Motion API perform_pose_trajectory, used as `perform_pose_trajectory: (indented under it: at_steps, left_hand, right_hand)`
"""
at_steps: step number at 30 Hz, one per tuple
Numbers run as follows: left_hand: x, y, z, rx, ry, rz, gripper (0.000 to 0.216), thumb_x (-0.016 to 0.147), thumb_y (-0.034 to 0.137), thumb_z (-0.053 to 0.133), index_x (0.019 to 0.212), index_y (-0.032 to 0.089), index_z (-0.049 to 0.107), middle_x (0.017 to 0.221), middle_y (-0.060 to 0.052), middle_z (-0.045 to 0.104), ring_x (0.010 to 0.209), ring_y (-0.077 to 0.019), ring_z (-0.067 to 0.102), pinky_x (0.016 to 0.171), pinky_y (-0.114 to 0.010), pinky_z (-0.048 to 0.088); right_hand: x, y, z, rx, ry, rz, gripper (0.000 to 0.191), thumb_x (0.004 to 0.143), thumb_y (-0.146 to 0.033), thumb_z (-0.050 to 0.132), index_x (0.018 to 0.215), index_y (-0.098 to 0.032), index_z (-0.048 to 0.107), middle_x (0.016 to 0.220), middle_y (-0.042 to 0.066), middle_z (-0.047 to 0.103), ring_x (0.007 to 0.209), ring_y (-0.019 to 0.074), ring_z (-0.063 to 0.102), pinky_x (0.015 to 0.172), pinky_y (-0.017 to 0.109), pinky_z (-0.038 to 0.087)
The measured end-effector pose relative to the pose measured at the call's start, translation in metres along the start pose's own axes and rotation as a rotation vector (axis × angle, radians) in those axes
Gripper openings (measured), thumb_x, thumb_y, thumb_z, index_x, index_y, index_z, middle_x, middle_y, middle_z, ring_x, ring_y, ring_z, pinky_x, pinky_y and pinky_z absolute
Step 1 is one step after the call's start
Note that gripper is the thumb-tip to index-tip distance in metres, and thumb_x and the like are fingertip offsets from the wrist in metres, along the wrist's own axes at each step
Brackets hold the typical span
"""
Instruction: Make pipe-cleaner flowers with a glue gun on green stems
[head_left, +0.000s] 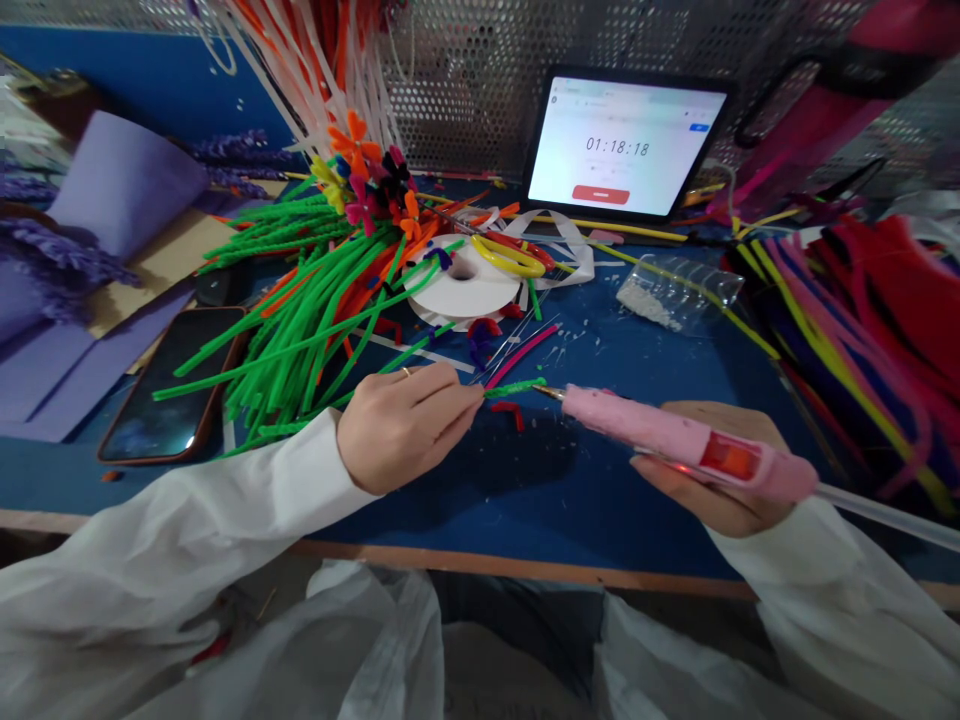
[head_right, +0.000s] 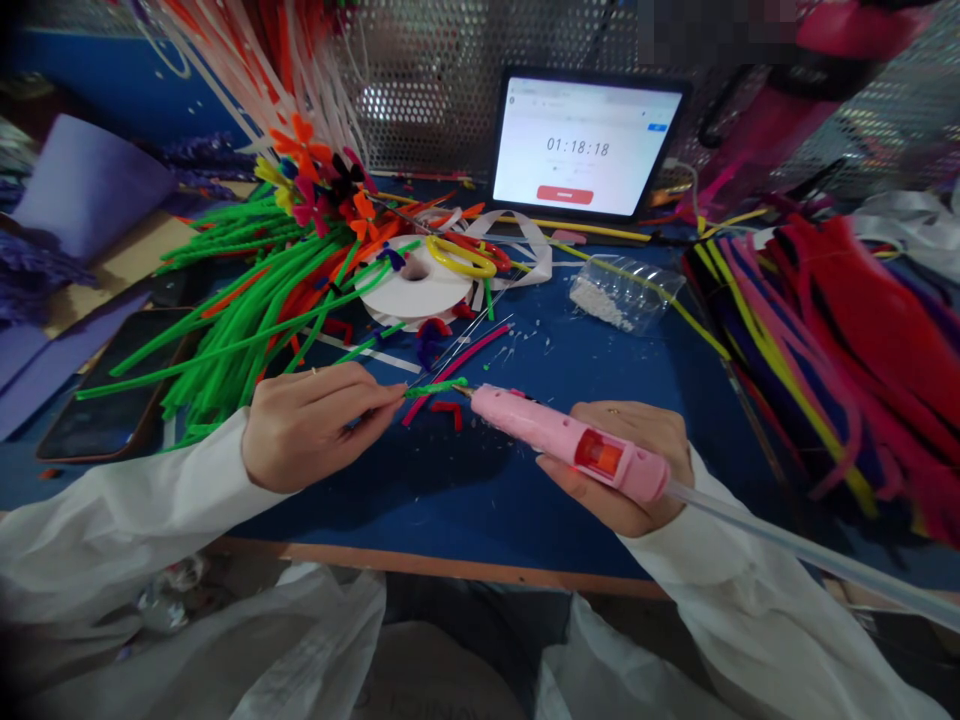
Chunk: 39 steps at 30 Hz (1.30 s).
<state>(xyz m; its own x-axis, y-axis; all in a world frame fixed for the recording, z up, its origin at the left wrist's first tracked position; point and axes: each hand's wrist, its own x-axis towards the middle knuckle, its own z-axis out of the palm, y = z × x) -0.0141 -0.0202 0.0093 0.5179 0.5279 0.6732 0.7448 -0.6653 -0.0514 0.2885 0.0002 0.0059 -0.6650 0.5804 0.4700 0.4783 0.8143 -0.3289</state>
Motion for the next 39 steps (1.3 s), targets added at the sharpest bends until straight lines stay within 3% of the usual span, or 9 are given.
perform_pose_trajectory:
  at_steps: [9, 18, 23, 30, 39]
  left_hand:
    - [0.000, -0.002, 0.000, 0.006, 0.011, -0.001, 0.006, 0.083, 0.017, 0.059, 0.084, 0.017, 0.065, 0.070, 0.003, 0.066, 0.059, -0.0061, 0.061, 0.050, -0.017, 0.042]
    - [0.000, -0.003, 0.000, -0.053, -0.015, -0.052, 0.009, 0.084, 0.018, 0.057, 0.082, 0.017, 0.066, 0.071, 0.001, 0.066, 0.061, -0.0072, 0.063, 0.053, -0.017, 0.045]
    - [0.000, -0.004, 0.001, -0.129, -0.068, -0.128, 0.011, 0.085, 0.019, 0.056, 0.082, 0.019, 0.066, 0.069, 0.001, 0.067, 0.064, -0.0080, 0.064, 0.058, -0.017, 0.048]
    - [0.001, -0.004, 0.001, -0.138, -0.064, -0.131, 0.010, 0.083, 0.019, 0.057, 0.081, 0.018, 0.066, 0.070, 0.001, 0.067, 0.063, -0.0086, 0.064, 0.056, -0.017, 0.047]
    - [0.001, -0.004, 0.001, -0.156, -0.075, -0.146, 0.011, 0.086, 0.021, 0.055, 0.082, 0.020, 0.065, 0.070, 0.001, 0.068, 0.064, -0.0084, 0.064, 0.058, -0.017, 0.049]
  right_hand:
    - [0.007, -0.009, 0.001, 0.002, 0.108, 0.032, 0.010, 0.078, -0.023, 0.059, 0.072, -0.025, 0.051, 0.059, -0.001, 0.051, 0.050, 0.0147, 0.053, 0.046, 0.030, 0.041]
    - [0.006, -0.010, 0.002, -0.038, 0.134, 0.057, 0.013, 0.077, -0.021, 0.060, 0.069, -0.025, 0.051, 0.056, -0.001, 0.049, 0.049, 0.0149, 0.051, 0.047, 0.030, 0.039]
    - [0.006, -0.010, -0.002, -0.121, 0.167, -0.004, 0.007, 0.078, -0.021, 0.059, 0.079, -0.024, 0.053, 0.064, 0.002, 0.057, 0.054, 0.0168, 0.056, 0.048, 0.030, 0.044]
    - [0.009, -0.012, -0.002, -0.045, 0.104, 0.026, 0.013, 0.077, -0.021, 0.060, 0.072, -0.024, 0.048, 0.057, -0.001, 0.051, 0.047, 0.0139, 0.049, 0.043, 0.029, 0.040]
    - [-0.001, 0.005, 0.001, -0.127, 0.219, -0.003, 0.007, 0.075, -0.015, 0.062, 0.080, -0.020, 0.060, 0.068, 0.005, 0.062, 0.060, 0.0186, 0.061, 0.054, 0.030, 0.049]
